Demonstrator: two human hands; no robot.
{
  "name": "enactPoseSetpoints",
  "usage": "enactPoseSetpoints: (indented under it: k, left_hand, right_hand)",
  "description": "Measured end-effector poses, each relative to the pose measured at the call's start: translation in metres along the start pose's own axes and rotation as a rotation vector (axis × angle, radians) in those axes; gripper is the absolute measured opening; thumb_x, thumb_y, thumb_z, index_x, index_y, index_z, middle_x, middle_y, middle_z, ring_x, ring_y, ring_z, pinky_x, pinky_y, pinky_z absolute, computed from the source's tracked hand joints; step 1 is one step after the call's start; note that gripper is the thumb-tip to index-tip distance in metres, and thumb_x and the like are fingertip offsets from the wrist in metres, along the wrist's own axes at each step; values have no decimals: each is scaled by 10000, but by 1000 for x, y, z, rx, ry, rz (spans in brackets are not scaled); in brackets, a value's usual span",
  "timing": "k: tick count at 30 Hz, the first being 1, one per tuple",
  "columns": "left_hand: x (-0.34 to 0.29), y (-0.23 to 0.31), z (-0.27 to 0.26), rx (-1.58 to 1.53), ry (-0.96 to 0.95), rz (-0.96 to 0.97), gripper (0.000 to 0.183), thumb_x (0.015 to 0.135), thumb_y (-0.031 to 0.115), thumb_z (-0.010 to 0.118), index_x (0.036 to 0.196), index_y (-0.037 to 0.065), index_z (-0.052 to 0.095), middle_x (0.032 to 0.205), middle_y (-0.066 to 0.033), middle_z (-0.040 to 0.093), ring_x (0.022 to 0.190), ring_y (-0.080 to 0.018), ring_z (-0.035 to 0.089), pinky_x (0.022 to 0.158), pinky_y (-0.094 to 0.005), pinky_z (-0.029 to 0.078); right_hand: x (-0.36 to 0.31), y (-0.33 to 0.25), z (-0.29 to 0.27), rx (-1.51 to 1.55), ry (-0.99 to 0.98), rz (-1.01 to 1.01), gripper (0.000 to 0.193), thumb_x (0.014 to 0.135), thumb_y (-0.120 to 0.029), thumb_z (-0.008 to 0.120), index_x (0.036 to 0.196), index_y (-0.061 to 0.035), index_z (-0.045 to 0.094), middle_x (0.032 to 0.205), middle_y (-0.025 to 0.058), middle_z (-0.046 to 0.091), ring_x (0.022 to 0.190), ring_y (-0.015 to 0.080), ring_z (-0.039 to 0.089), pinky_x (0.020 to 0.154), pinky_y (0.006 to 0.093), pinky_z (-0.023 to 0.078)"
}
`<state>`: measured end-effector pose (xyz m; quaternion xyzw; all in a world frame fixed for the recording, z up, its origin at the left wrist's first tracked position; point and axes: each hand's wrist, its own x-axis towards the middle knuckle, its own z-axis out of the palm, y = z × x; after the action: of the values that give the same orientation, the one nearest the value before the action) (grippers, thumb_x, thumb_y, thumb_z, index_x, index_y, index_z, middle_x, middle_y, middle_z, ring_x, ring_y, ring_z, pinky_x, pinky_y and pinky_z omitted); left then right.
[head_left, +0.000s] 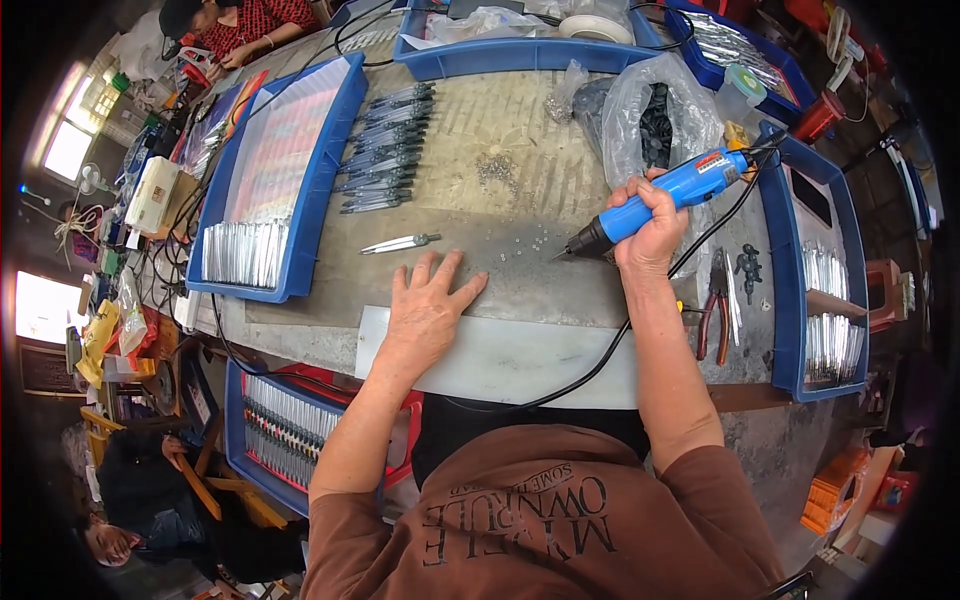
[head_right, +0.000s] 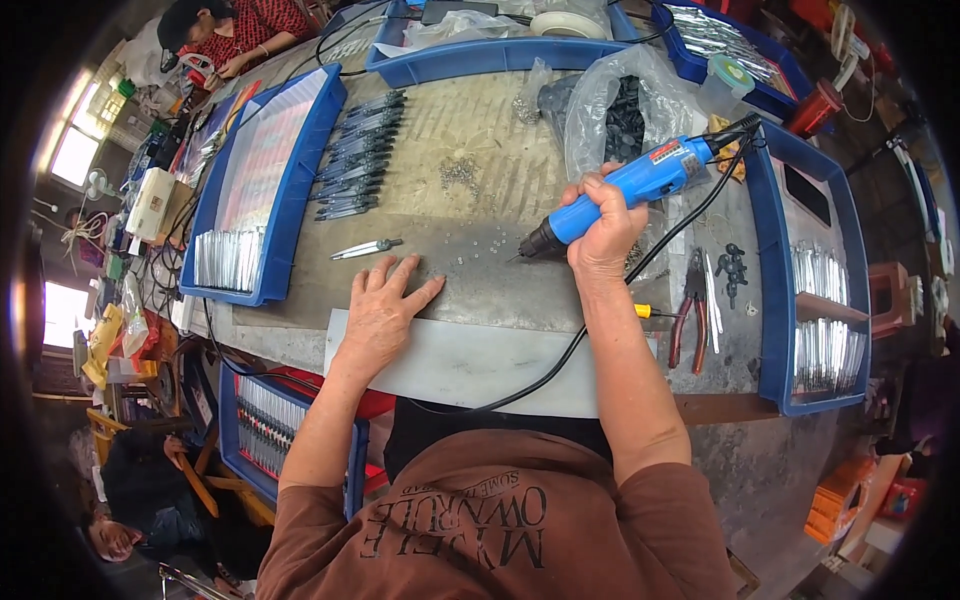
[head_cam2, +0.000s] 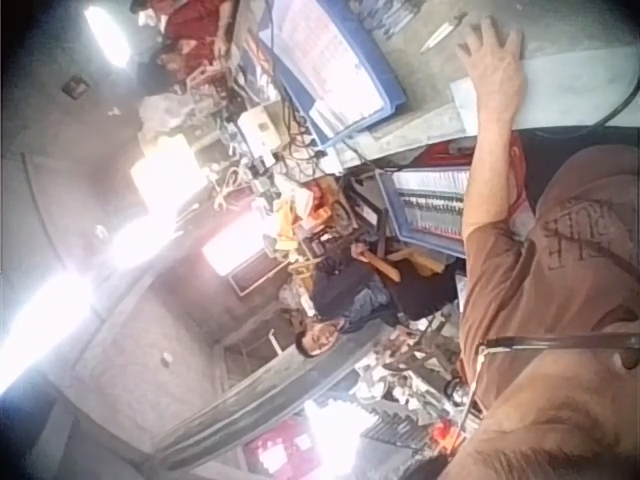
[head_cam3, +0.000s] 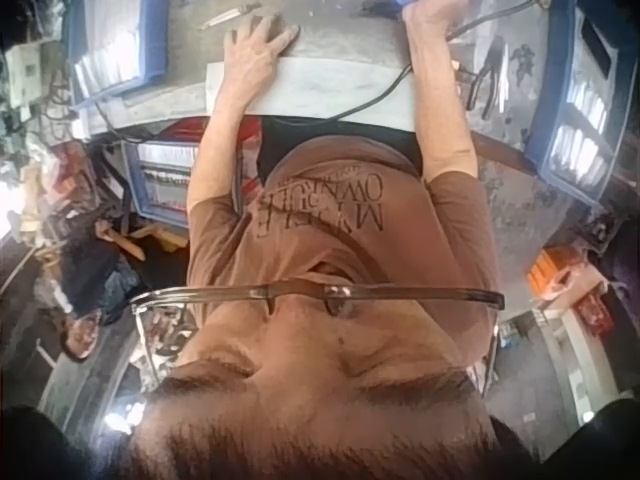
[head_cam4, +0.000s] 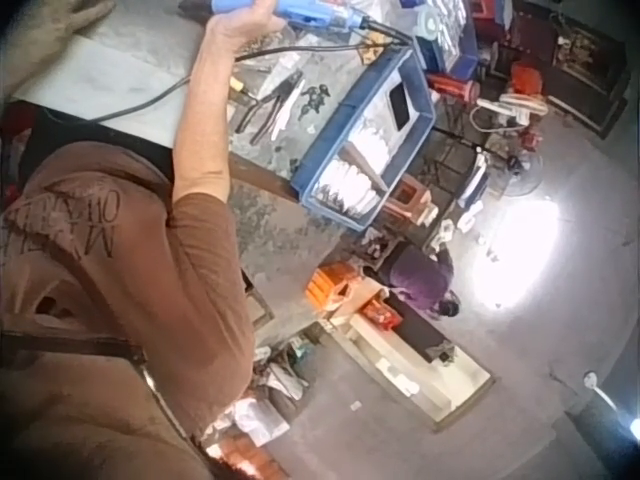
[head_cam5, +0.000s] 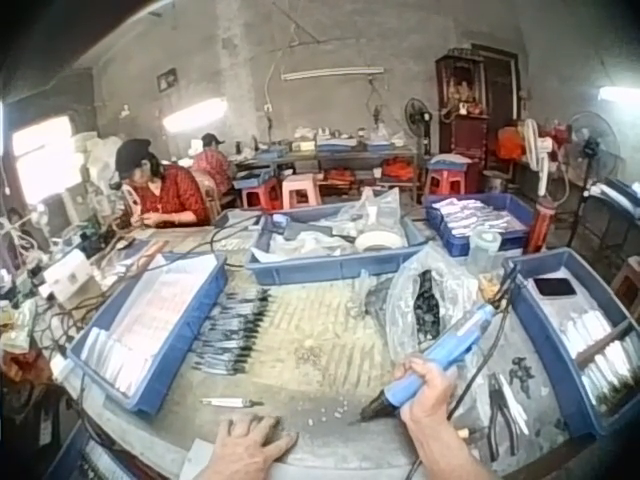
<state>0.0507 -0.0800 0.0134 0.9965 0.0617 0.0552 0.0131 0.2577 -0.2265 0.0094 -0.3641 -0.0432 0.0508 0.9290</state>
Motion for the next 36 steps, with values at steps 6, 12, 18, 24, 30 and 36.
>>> enactPoseSetpoints:
  k: [6, 12, 18, 24, 30, 36]
  left_hand:
    - [3, 3, 4, 15, 8, -4, 434, 705, 44, 471, 1115, 176, 530, 1228, -115, 404, 1124, -320, 360, 894, -522, 301]
    - [-1, 2, 3, -8, 19, -39, 425, 705, 43, 473, 1106, 172, 533, 1223, -111, 409, 1117, -316, 372, 893, -525, 302]
    - [-3, 3, 0, -25, 14, 5, 424, 691, 31, 478, 1078, 185, 555, 1204, -103, 428, 1115, -311, 376, 890, -525, 306]
    - [-4, -13, 3, -54, 109, 12, 402, 672, 18, 489, 1048, 145, 549, 1119, -98, 493, 1056, -285, 427, 839, -455, 351]
    - [0, -54, 12, -3, 325, -269, 321, 725, 49, 513, 1045, 77, 523, 1044, -84, 531, 965, -254, 475, 774, -383, 382]
    - [2, -73, 20, -43, 330, -261, 239, 728, 118, 582, 966, 124, 568, 929, -19, 554, 901, -219, 486, 711, -366, 373]
  right_hand:
    - [0, 0, 0, 7, 1, 5, 265, 629, -22, 532, 875, 8, 440, 737, 73, 453, 559, 167, 490, 484, 315, 458]
    - [0, 0, 0, 8, 13, 14, 262, 631, -19, 536, 875, 9, 444, 744, 75, 456, 555, 169, 493, 487, 314, 460]
    - [0, 0, 0, 9, 16, 16, 261, 632, -18, 537, 874, 8, 444, 745, 75, 455, 554, 169, 491, 488, 314, 461]
    - [0, 0, 1, 7, 7, 19, 255, 632, -20, 530, 869, 7, 441, 727, 74, 452, 557, 169, 489, 488, 313, 459]
    - [0, 0, 1, 3, 9, 21, 282, 627, -39, 532, 887, 3, 432, 704, 80, 457, 536, 191, 490, 488, 322, 450]
    - [-1, -2, 0, -10, -7, 33, 304, 633, -60, 525, 914, -6, 425, 679, 95, 490, 531, 209, 507, 487, 324, 434]
